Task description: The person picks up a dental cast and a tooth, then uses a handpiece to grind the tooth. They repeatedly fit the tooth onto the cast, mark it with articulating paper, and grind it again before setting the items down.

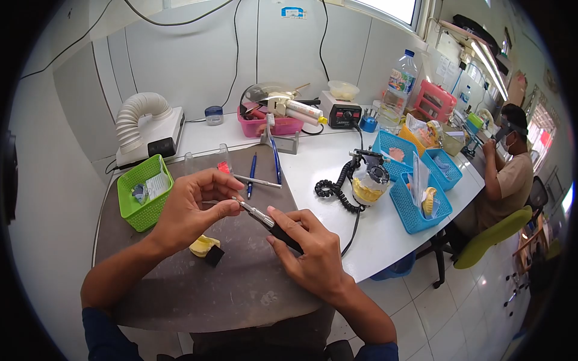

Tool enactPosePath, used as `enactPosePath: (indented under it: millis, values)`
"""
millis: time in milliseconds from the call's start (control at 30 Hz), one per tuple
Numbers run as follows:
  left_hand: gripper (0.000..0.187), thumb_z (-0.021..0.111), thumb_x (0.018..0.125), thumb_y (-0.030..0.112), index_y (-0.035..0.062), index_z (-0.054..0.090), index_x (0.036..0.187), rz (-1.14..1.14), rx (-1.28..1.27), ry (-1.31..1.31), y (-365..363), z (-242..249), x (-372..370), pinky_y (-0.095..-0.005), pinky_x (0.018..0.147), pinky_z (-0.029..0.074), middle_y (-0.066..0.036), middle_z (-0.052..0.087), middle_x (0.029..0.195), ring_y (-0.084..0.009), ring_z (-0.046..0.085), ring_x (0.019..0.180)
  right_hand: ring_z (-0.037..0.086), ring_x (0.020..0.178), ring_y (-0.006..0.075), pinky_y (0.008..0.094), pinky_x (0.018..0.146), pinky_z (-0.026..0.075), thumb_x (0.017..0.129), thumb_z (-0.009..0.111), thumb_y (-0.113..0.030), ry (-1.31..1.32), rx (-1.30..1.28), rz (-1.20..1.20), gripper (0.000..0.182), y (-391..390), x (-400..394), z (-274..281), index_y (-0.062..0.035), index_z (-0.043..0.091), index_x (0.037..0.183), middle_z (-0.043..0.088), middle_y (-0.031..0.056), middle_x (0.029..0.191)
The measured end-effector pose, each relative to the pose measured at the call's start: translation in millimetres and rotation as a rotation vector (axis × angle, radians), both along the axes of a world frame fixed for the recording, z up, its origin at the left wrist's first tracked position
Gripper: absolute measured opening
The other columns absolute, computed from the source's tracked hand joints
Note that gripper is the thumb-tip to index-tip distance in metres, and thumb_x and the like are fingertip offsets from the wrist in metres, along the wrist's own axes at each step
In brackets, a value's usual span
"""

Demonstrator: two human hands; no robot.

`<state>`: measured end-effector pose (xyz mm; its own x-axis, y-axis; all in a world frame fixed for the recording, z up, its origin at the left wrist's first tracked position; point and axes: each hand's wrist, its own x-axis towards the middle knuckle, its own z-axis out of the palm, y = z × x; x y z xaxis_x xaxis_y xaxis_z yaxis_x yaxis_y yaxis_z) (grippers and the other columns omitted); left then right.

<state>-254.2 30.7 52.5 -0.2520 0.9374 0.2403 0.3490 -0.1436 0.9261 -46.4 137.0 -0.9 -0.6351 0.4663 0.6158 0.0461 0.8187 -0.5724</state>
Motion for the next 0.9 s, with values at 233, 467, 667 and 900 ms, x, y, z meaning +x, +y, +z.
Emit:
enactPosePath:
  millis: [233,467,667,900]
  values:
    - [0.055,0.064,0.095,0.000,-0.0022,0.035,0.142,-0.061,-0.052,-0.506,-21.0,-15.7,30.3,-0.0298,0.096,0.057,-0.017,0.057,0.127,-0.0215,0.068,0.107,0.070,0.076,0.0202,0.0318,0.068,0.057,0.084,0.078,-0.008,-0.014,0.083,0.043,0.049,9.1,0.3,8.2,-0.0105,0.068,0.132,0.068,0.0107,0.097]
    - [0.050,0.059,0.098,0.003,-0.0047,0.034,0.140,-0.162,-0.216,-1.027,-13.6,-67.6,89.3,-0.0303,0.095,0.056,-0.018,0.056,0.128,-0.0224,0.066,0.110,0.070,0.076,0.0234,0.0341,0.067,0.055,0.085,0.076,-0.012,-0.278,0.141,0.141,0.044,0.3,-8.8,50.3,-0.0100,0.069,0.129,0.068,0.0115,0.092]
    - [0.034,0.057,0.095,0.002,-0.0055,0.048,0.127,-0.053,0.005,-0.579,-0.6,-76.2,103.1,-0.0316,0.090,0.053,-0.015,0.062,0.121,-0.0189,0.065,0.106,0.066,0.073,0.0264,0.0359,0.068,0.051,0.083,0.077,-0.014,-0.441,0.265,0.164,0.042,-16.0,-28.3,61.4,-0.0086,0.072,0.124,0.068,0.0125,0.088]
    - [0.029,0.060,0.100,0.014,-0.0090,0.059,0.117,-0.164,-0.040,-0.721,-2.5,-79.5,93.5,-0.0284,0.086,0.056,-0.010,0.068,0.107,-0.0162,0.068,0.100,0.073,0.082,0.0207,0.0311,0.079,0.055,0.088,0.075,-0.018,-0.377,-0.001,0.269,0.030,-15.0,-61.8,67.0,0.0002,0.073,0.112,0.074,0.0125,0.089]
